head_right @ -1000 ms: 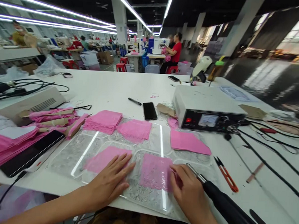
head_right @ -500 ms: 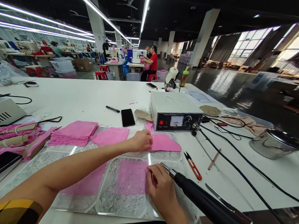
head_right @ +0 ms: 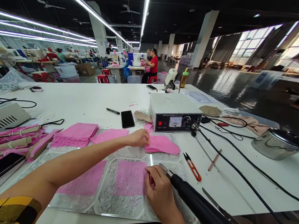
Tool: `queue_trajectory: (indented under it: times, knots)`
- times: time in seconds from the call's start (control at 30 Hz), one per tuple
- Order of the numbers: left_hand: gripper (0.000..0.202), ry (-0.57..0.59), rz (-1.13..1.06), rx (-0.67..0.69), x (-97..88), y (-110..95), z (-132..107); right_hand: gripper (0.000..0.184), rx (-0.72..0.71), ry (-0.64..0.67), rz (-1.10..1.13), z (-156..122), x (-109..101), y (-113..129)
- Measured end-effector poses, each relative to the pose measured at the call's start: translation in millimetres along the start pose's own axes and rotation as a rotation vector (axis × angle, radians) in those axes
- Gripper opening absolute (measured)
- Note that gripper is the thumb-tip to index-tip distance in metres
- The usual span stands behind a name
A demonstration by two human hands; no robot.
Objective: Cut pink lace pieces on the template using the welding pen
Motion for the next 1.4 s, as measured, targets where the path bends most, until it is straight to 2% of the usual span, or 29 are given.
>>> queue_trajectory:
  times: [0.17, 0.3, 0.43, 0.57, 0.67, 0.9, 1.0, 1.1, 1.23, 1.4]
  knots:
    - [0.032, 0.037, -0.083, 0.035, -13.5, -6.0, -11.7, 0.02, 0.012, -0.078, -0.052, -0.3, -4.7, -2.2]
    - [0.021, 0.094, -0.158, 0.051, -11.7, -4.6, -41.8, 0.02, 0.042, -0.078, -0.142, -3.9, -10.0, -3.4]
    - [0.006, 0.134, -0.249, 0.051, -1.2, 2.1, -82.3, 0.019, 0.004, -0.025, -0.251, -12.7, -16.6, -3.7]
    - [0.01, 0.181, -0.316, 0.052, 9.7, 6.7, -116.5, 0.019, -0.04, 0.048, -0.323, -19.8, -20.0, -5.4]
    - [0.013, 0.202, -0.336, 0.065, 13.6, 8.6, -130.9, 0.02, -0.061, 0.135, -0.391, -18.0, -13.7, -6.0]
    - [0.012, 0.195, -0.34, 0.088, 15.1, 15.7, -136.0, 0.023, -0.134, 0.389, -0.692, -4.8, 19.3, -7.7]
    - [0.012, 0.19, -0.328, 0.107, 16.1, 17.2, -134.7, 0.022, -0.143, 0.41, -0.738, -2.3, 23.3, -9.2]
    - [0.011, 0.191, -0.307, 0.119, 16.3, 15.9, -135.4, 0.023, -0.134, 0.393, -0.753, -1.2, 17.6, -9.6]
    - [0.012, 0.185, -0.271, 0.137, 16.4, 6.0, -140.6, 0.024, -0.14, 0.334, -0.726, -4.5, -2.6, -2.9]
    - [0.019, 0.205, -0.232, 0.173, 24.0, -11.4, -145.2, 0.026, -0.211, 0.402, -0.705, -23.3, -12.6, 6.3]
Point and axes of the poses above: each hand's wrist, its own z-axis towards the middle knuckle, its own x-axis out of the palm, y = z × x, the point moved 8 cm from there along z, towards the middle knuckle, and after that the axes turned 11 degrees about -z, right-handed, at the moved point
